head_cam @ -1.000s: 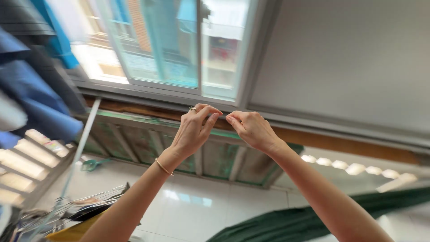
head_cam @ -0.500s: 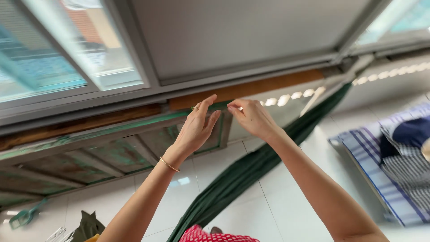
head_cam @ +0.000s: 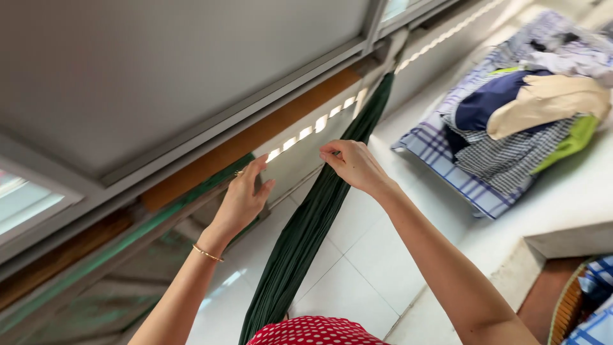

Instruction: Hanging several pieces of laundry including a white tank top, a beige shirt, and checkered pants onto hangers and placing them on a drying rack.

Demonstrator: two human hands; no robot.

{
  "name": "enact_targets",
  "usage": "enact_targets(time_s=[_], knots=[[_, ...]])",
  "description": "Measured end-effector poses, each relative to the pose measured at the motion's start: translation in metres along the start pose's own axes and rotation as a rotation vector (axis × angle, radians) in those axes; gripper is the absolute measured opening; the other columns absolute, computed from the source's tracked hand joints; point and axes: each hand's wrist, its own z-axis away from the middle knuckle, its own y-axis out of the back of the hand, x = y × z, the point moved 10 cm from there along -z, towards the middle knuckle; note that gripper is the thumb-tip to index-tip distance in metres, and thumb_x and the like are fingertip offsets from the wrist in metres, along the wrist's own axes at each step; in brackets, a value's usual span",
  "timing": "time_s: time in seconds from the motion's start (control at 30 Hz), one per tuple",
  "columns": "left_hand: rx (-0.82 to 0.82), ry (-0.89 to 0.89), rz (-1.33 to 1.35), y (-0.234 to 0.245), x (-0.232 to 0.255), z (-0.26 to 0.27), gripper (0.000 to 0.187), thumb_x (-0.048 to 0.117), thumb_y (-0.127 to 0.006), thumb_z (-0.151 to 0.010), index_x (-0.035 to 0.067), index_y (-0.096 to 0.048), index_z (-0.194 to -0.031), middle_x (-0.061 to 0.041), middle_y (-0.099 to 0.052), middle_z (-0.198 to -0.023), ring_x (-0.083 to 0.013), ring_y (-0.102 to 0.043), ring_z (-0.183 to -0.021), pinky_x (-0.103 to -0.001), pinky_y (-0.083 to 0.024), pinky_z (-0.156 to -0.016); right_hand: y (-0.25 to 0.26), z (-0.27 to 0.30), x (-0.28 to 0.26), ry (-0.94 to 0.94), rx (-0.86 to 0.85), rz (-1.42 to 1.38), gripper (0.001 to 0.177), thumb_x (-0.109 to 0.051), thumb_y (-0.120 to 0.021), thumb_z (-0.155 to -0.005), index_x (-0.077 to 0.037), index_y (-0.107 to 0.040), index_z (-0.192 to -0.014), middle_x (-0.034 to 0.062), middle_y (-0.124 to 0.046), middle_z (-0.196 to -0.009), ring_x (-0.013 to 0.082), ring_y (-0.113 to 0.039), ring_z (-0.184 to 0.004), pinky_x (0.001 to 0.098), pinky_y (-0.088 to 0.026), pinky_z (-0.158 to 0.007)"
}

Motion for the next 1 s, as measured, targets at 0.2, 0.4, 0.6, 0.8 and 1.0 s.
enact_targets(time_s=[0.2, 0.4, 0.6, 0.8, 1.0], knots=[[-0.139, 0.166, 0.052, -0.018, -0.019, -0.053, 0.052, 0.024, -0.063, -0.095, 0.008, -0.050, -0.143, -0.013, -0.061, -0.140, -0.0333, -0.064, -0.113, -0.041, -0.050, -0.097, 0.012, -0.025, 0.030, -0.119, 0.042, 0.026, 0.034, -0.031, -0.064, -0.097, -0.008, -0.073, -0.119, 0.0127, -0.077, -0.096, 0.0226, -0.072, -0.079, 0.0372, -0.055, -0.073], [-0.104, -0.165, 0.045, -0.046, -0.007, -0.107, 0.033, 0.018, -0.064, -0.097, 0.005, -0.066, -0.128, -0.017, -0.063, -0.138, -0.0327, -0.056, -0.135, -0.041, -0.042, -0.112, 0.029, -0.035, 0.066, -0.232, 0.100, 0.008, 0.035, -0.033, -0.064, -0.096, -0.009, -0.074, -0.119, 0.0152, -0.077, -0.093, 0.0230, -0.072, -0.078, 0.0381, -0.055, -0.073], [-0.275, -0.080, 0.160, -0.124, -0.011, -0.160, 0.032, 0.021, -0.061, -0.099, 0.007, -0.067, -0.127, -0.013, -0.064, -0.138, -0.0305, -0.057, -0.132, -0.041, -0.042, -0.111, 0.075, -0.034, 0.126, -0.305, 0.208, -0.002, 0.035, -0.034, -0.065, -0.094, -0.011, -0.075, -0.119, 0.0145, -0.077, -0.099, 0.0241, -0.073, -0.080, 0.0378, -0.056, -0.073], [-0.338, -0.155, 0.219, -0.207, 0.021, -0.221, 0.030, 0.020, -0.061, -0.098, 0.007, -0.068, -0.125, -0.013, -0.063, -0.139, -0.0311, -0.061, -0.127, -0.041, -0.047, -0.106, 0.122, -0.046, 0.222, -0.285, 0.305, 0.021, 0.034, -0.034, -0.068, -0.094, -0.009, -0.077, -0.115, 0.0165, -0.077, -0.102, 0.0230, -0.072, -0.092, 0.0393, -0.055, -0.079], [-0.388, -0.179, 0.239, -0.280, 0.075, -0.294, 0.028, 0.018, -0.060, -0.098, 0.007, -0.069, -0.121, -0.011, -0.065, -0.137, -0.0303, -0.064, -0.122, -0.040, -0.049, -0.104, 0.190, -0.054, 0.286, -0.337, 0.345, -0.003, 0.034, -0.032, -0.070, -0.093, -0.007, -0.076, -0.114, 0.0150, -0.077, -0.105, 0.0242, -0.071, -0.090, 0.0385, -0.056, -0.080]])
